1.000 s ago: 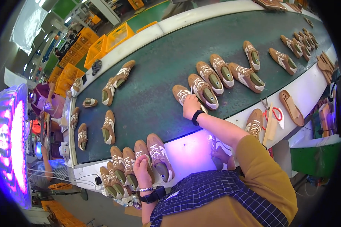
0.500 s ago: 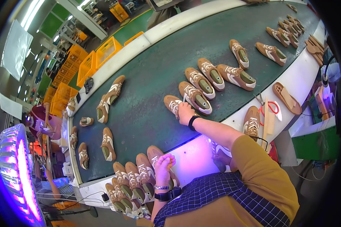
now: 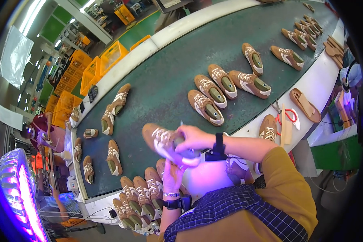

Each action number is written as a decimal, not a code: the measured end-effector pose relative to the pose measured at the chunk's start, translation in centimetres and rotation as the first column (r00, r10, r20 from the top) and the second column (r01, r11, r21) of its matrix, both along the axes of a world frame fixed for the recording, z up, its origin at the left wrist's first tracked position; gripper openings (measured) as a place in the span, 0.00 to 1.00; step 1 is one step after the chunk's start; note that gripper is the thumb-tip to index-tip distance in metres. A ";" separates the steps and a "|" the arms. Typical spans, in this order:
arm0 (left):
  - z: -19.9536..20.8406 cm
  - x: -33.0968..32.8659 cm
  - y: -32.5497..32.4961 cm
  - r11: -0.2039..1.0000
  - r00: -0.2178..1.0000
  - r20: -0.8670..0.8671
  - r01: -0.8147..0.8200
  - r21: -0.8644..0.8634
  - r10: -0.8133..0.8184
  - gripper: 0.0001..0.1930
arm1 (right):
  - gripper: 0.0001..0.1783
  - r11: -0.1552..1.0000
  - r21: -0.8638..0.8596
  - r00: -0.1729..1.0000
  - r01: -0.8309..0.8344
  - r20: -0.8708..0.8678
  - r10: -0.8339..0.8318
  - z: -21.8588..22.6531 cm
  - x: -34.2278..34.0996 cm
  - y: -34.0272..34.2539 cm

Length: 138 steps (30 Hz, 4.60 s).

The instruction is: The recorder is inspecting shoes on a conveyor belt, checking their quality and alignment.

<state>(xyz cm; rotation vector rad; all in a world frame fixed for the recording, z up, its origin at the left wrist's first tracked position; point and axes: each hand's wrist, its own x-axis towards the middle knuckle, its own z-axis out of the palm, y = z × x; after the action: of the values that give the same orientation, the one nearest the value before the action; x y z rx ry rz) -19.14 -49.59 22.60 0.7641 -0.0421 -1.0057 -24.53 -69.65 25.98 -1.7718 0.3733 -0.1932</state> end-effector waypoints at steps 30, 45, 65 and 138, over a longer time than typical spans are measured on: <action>-0.7 -0.8 2.3 0.992 0.958 -0.288 -0.041 -0.117 0.006 0.25 | 0.32 0.866 -0.271 0.837 0.421 -0.252 -0.486 -7.3 -20.8 4.2; 2.8 -1.7 7.4 0.982 0.949 -0.307 -0.119 -0.147 0.069 0.23 | 0.24 0.749 0.510 0.906 0.422 -0.231 -0.354 -5.7 -20.2 5.1; 3.7 -0.4 12.7 0.894 0.886 -0.201 -0.441 -0.085 0.418 0.27 | 0.24 0.323 0.942 0.792 0.090 0.129 -0.596 2.8 -9.4 13.5; 1.9 0.0 10.5 0.921 0.899 -0.242 -0.386 -0.046 0.365 0.24 | 0.22 0.264 0.947 0.753 0.181 0.039 -0.657 0.9 -9.2 13.0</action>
<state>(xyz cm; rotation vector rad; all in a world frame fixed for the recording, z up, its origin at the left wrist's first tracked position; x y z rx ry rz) -19.11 -39.09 24.48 0.5384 0.2503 -0.7091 -33.68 -56.67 26.90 -0.3984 0.5075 -0.6500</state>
